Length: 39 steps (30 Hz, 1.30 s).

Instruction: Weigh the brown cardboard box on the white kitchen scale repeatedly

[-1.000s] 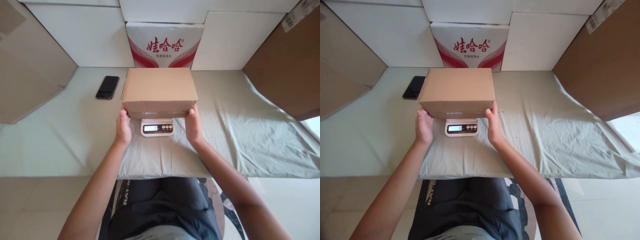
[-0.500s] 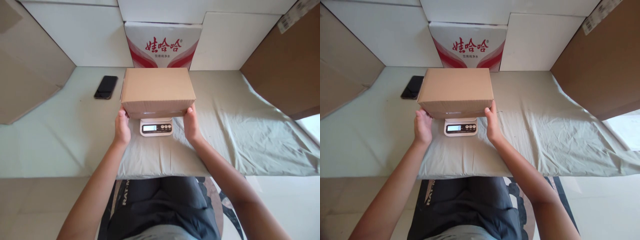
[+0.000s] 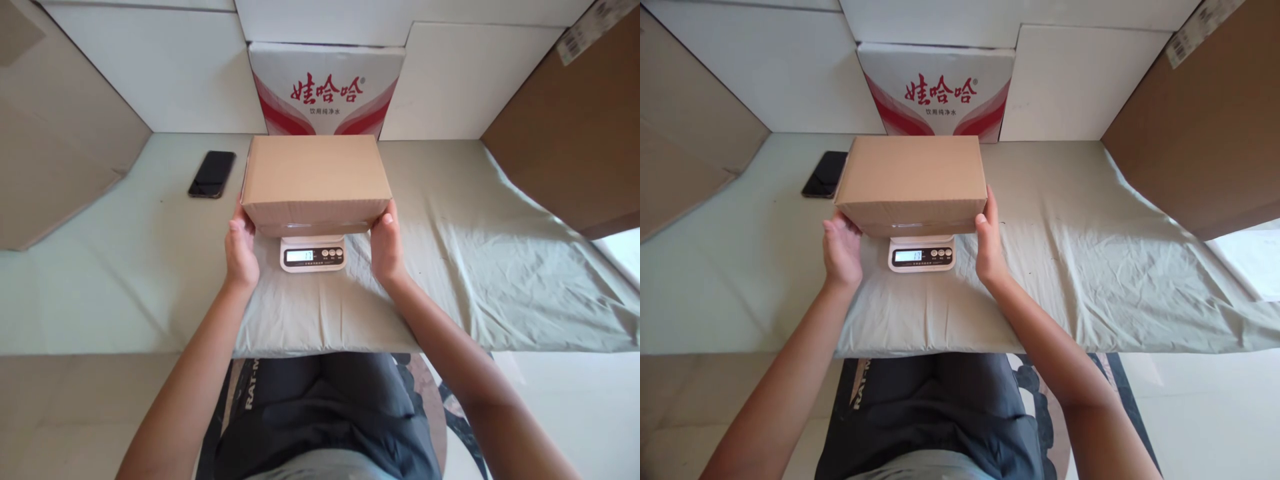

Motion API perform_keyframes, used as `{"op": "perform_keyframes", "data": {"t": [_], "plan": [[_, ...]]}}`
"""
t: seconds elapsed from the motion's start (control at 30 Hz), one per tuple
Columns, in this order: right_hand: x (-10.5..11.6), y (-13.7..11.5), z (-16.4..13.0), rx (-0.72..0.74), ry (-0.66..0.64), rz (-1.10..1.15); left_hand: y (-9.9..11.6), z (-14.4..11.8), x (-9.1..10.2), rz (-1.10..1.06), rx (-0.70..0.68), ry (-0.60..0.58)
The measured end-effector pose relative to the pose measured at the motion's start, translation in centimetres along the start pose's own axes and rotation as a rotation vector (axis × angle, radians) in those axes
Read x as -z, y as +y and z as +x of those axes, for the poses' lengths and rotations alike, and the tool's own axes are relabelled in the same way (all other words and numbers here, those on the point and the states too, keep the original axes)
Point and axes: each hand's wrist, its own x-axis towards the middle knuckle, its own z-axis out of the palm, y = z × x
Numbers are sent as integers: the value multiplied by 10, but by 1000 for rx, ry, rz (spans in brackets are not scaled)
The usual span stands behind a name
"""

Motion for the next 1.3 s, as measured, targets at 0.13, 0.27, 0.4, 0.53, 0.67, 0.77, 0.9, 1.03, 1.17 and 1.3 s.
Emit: {"op": "perform_keyframes", "data": {"t": [0.13,0.27,0.4,0.53,0.67,0.77,0.9,1.03,1.17,1.3], "plan": [[8,1,2,-42,38,-9,-2,4,5,-19,-11,20],[9,2,5,-48,63,-2,-10,8,11,-13,-13,6],[9,3,8,-53,101,46,-14,10,14,-20,0,39],[11,7,12,-66,126,51,-16,12,16,-8,21,47],[12,10,14,-73,156,67,-20,13,19,-2,22,52],[13,14,15,-71,150,65,-21,14,20,-16,35,40],[16,18,16,-68,127,27,-21,14,19,-26,61,46],[16,17,16,-70,137,40,-22,14,19,-36,57,44],[12,13,15,-94,161,90,-24,15,20,-32,56,37],[11,12,15,-103,180,104,-25,15,21,-38,48,26]]}}
